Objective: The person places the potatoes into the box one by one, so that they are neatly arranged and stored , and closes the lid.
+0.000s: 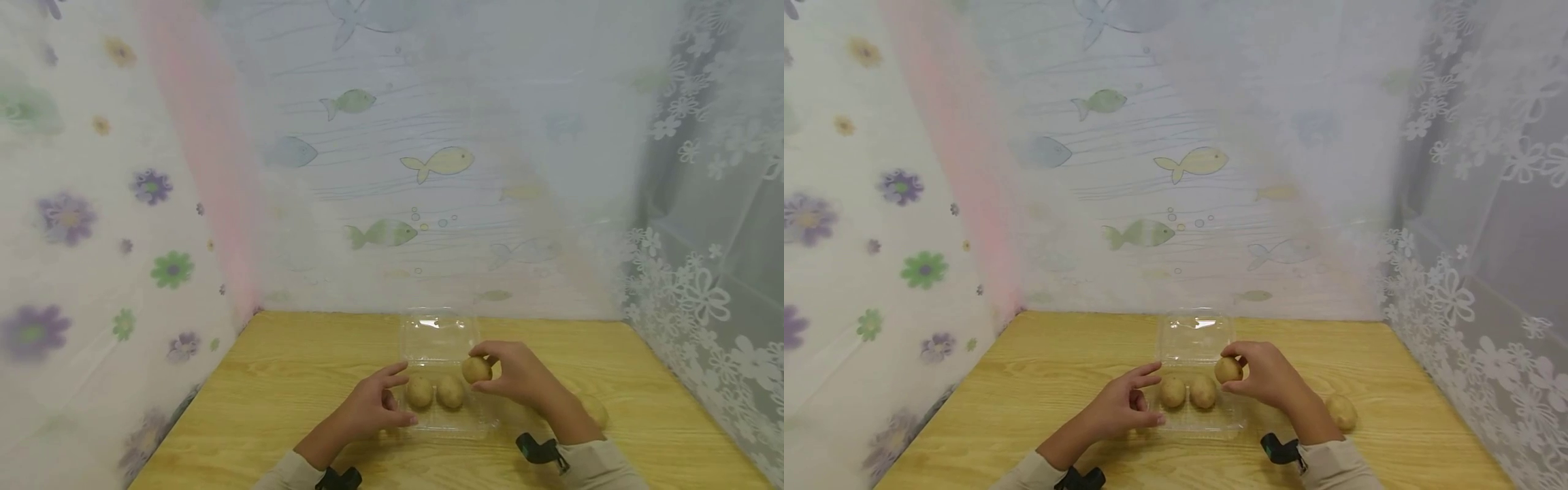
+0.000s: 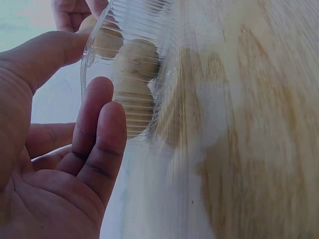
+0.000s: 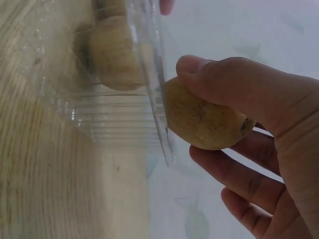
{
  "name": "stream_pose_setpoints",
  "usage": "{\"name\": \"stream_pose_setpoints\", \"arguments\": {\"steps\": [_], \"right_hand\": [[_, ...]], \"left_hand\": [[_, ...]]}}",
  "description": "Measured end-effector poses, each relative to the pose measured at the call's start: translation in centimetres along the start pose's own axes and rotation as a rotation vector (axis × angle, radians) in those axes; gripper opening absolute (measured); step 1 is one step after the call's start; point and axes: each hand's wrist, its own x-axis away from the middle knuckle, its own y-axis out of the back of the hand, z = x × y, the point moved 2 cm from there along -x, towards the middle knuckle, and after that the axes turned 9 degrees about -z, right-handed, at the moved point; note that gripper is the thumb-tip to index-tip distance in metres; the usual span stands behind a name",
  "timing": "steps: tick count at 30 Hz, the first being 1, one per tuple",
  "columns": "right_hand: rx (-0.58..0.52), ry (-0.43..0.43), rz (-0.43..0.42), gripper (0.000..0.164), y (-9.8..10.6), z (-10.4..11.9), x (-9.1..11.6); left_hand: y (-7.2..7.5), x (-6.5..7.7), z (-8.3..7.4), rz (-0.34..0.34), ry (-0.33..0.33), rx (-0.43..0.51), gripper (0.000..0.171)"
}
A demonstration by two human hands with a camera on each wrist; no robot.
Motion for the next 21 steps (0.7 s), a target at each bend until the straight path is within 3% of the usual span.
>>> {"name": "stream_pose_setpoints", "arguments": {"steps": [6, 14, 21], "right_hand": [[0.029, 0.057, -0.018, 0.048, -0.33, 0.23, 0.17], [0.040, 0.053, 0.011, 0.033, -0.68, 0.27, 0.27], [0.044, 0.067, 0.011, 0.032, -0.92, 0.09, 0.25]], "left_hand": [[-0.02, -0.04, 0.08, 0.004, -0.006, 0.009, 0.095], [0.01, -0.02, 0.00, 0.003, 0.000, 0.018, 0.094], [0.02, 0.00, -0.01, 0.002, -0.004, 0.016, 0.095]]}}
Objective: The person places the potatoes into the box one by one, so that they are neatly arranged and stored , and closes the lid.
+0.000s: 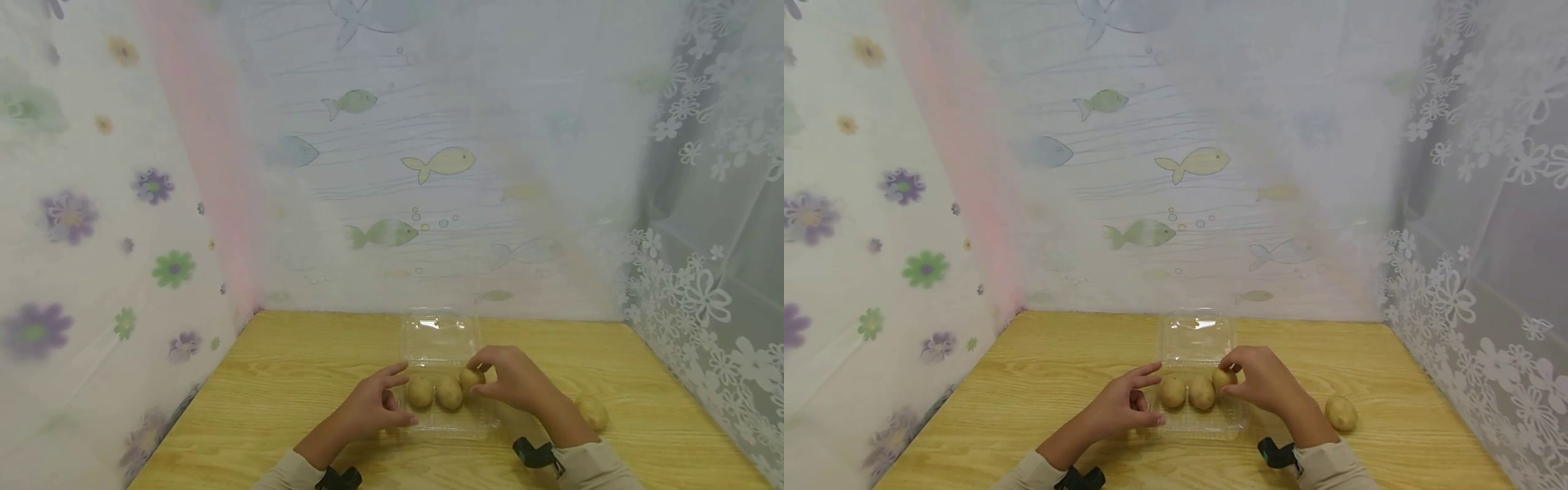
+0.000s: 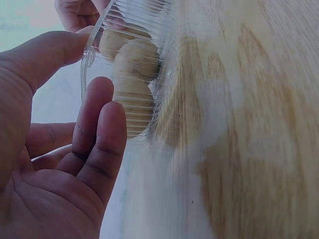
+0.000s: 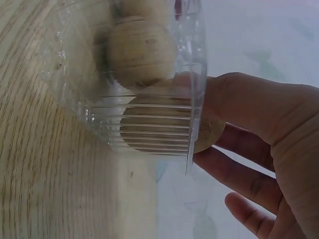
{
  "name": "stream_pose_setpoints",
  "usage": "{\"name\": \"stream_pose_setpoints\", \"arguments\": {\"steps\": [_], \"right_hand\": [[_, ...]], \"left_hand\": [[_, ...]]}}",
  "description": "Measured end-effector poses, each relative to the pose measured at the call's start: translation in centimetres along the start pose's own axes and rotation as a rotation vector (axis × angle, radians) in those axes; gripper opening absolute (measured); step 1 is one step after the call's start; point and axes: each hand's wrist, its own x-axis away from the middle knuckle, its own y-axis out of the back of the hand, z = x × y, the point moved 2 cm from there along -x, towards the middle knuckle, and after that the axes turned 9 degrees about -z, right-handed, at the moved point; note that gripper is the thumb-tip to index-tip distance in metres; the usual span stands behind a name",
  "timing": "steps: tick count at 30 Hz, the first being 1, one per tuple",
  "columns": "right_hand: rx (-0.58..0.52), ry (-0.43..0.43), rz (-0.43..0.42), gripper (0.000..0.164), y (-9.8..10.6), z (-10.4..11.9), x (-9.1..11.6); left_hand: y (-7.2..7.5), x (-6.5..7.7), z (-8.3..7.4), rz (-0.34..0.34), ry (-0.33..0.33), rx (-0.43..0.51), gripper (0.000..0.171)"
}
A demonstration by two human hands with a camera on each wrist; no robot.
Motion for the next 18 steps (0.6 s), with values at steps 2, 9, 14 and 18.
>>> {"name": "stream_pose_setpoints", "arguments": {"steps": [2, 9, 14, 18], "right_hand": [[0.002, 0.004, -0.002, 0.032, -0.01, 0.03, -0.02], [0.010, 0.019, -0.006, 0.032, -0.08, 0.13, 0.02], [0.016, 0.023, -0.003, 0.033, -0.14, 0.19, 0.03], [0.021, 0.026, 0.000, 0.034, -0.25, 0.18, 0.02]], "left_hand": [[0.01, 0.00, 0.01, 0.001, 0.000, 0.000, 0.095], [0.00, -0.01, -0.03, 0.003, 0.001, 0.001, 0.095], [0.00, -0.02, 0.02, 0.003, 0.007, 0.007, 0.095], [-0.04, -0.05, 0.16, 0.000, 0.002, 0.006, 0.095]]}}
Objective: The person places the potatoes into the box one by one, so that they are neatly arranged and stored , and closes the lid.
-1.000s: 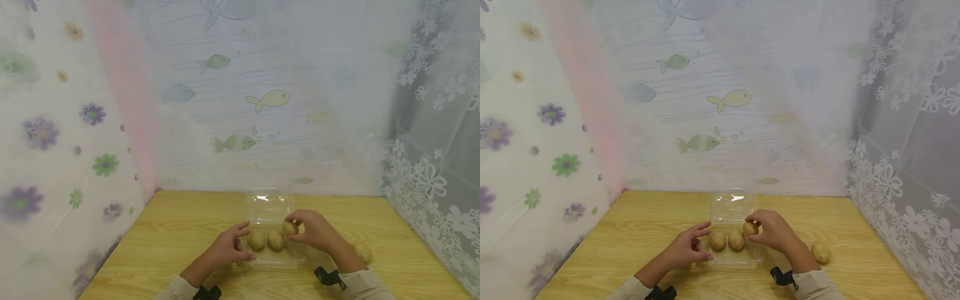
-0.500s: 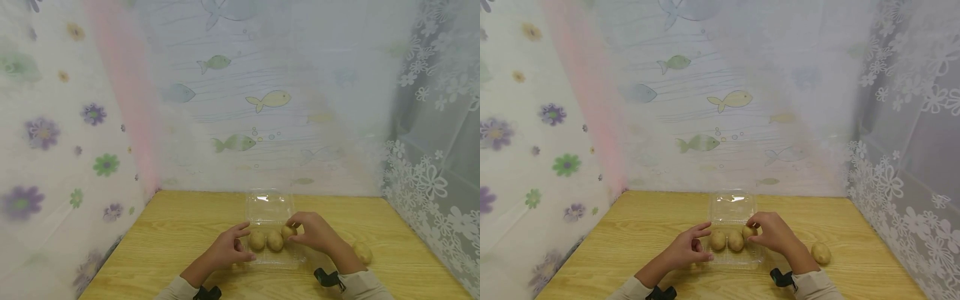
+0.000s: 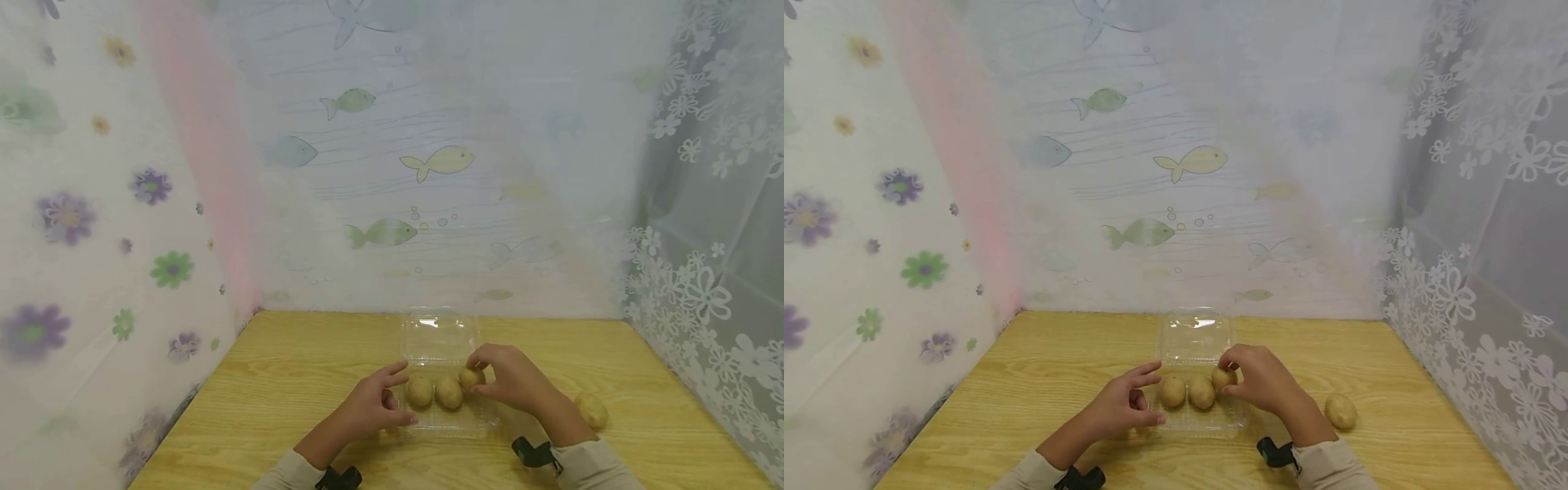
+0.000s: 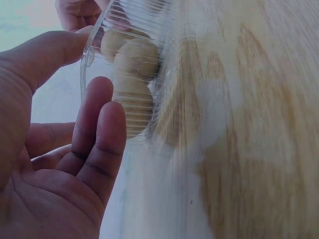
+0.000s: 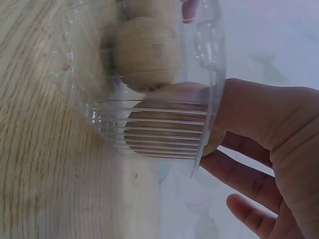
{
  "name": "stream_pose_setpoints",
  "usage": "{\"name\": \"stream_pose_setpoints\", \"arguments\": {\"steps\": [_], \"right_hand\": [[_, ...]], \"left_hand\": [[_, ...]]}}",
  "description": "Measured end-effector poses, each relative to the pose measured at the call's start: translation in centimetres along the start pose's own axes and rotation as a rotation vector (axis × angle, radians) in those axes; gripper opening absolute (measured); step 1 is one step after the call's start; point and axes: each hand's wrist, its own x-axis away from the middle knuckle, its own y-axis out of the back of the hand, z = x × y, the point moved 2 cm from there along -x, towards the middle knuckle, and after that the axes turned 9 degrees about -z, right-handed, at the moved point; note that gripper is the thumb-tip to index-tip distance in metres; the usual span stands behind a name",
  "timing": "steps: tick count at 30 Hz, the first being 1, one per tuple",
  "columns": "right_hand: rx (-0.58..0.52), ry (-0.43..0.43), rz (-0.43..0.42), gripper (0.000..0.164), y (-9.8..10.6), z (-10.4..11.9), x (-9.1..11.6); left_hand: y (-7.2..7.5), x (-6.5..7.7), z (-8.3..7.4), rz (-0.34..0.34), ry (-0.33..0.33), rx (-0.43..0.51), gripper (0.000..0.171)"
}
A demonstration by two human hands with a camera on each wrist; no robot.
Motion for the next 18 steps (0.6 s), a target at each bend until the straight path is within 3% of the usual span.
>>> {"name": "stream_pose_setpoints", "arguments": {"steps": [18], "right_hand": [[0.026, 0.048, 0.033, 0.036, -0.57, -0.05, 0.05]], "left_hand": [[0.01, 0.03, -0.02, 0.005, -0.012, -0.012, 0.094]]}}
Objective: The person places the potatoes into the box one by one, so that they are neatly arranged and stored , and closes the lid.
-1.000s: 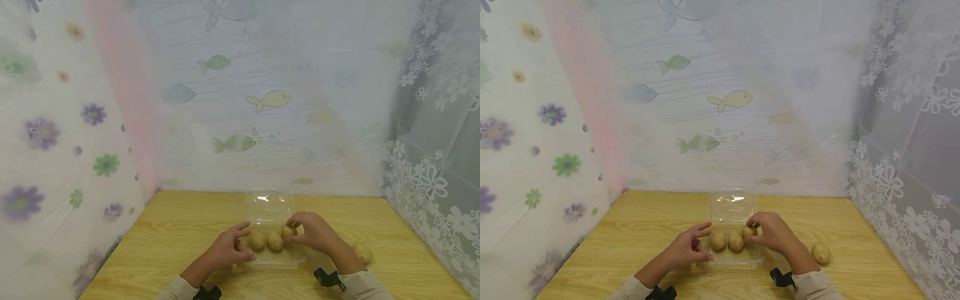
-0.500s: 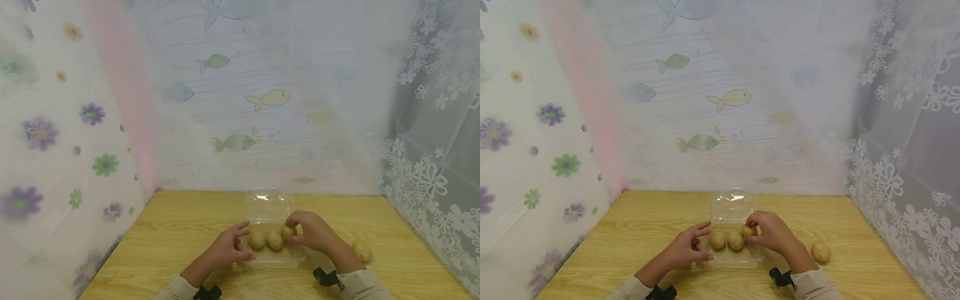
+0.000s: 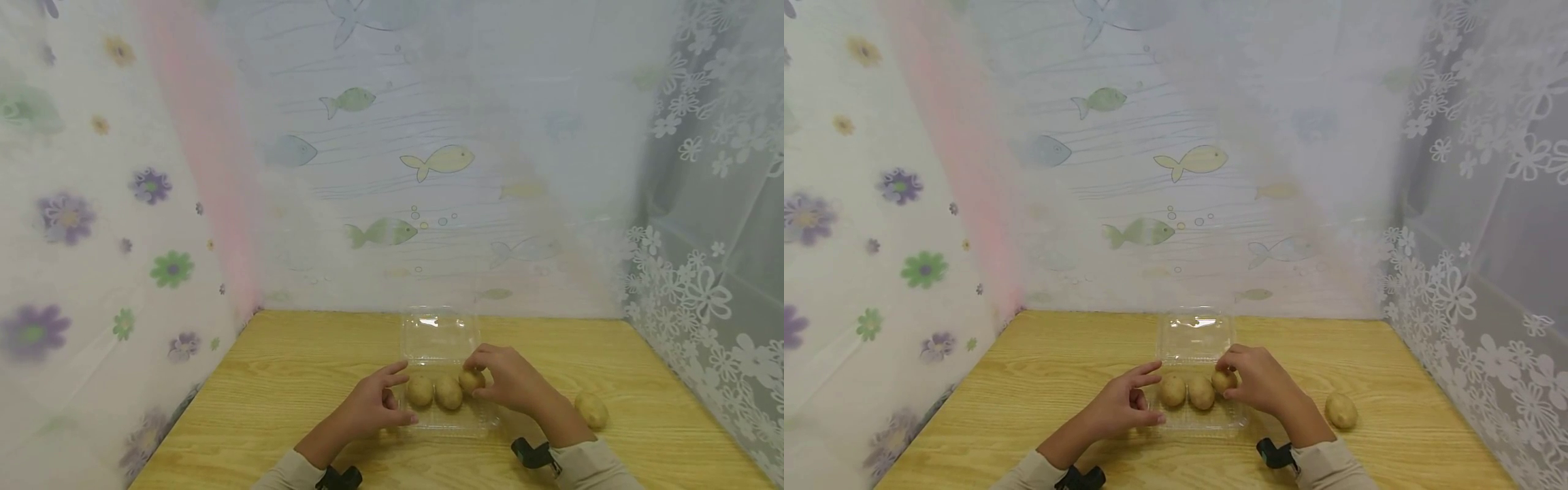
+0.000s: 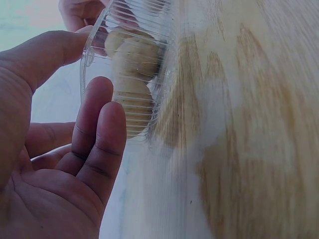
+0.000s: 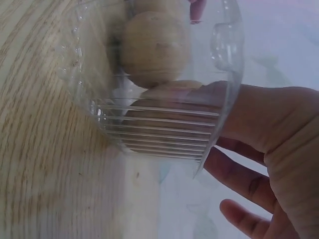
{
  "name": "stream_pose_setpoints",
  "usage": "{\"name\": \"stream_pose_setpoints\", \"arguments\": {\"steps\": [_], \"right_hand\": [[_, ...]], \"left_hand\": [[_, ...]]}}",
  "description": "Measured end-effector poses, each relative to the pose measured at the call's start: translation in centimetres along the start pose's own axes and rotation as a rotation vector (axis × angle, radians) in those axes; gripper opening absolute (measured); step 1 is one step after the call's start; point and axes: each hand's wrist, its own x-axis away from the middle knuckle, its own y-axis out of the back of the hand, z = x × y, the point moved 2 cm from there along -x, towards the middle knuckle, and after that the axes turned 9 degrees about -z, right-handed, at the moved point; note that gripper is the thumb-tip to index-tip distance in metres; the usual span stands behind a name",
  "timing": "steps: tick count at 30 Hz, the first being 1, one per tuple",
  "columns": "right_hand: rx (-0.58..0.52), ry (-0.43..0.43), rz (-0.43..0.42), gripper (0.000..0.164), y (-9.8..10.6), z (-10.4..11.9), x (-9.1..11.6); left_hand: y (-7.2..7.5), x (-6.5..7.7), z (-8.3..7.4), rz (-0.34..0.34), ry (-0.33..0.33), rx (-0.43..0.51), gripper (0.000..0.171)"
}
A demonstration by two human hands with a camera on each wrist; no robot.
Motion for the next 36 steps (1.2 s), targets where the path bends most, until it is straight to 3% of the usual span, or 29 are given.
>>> {"name": "stream_pose_setpoints", "arguments": {"steps": [14, 25, 36], "right_hand": [[-0.101, -0.018, 0.029, 0.007, 0.40, 0.05, -0.04], [-0.079, -0.049, 0.094, 0.021, 0.45, 0.11, -0.09], [-0.074, -0.034, 0.095, 0.029, 0.27, 0.35, -0.09]], "left_hand": [[-0.03, -0.05, 0.10, -0.003, 0.000, 0.003, 0.094], [-0.04, -0.06, 0.13, 0.000, 0.003, 0.002, 0.094], [-0.06, -0.06, 0.18, -0.013, 0.011, -0.011, 0.095]]}}
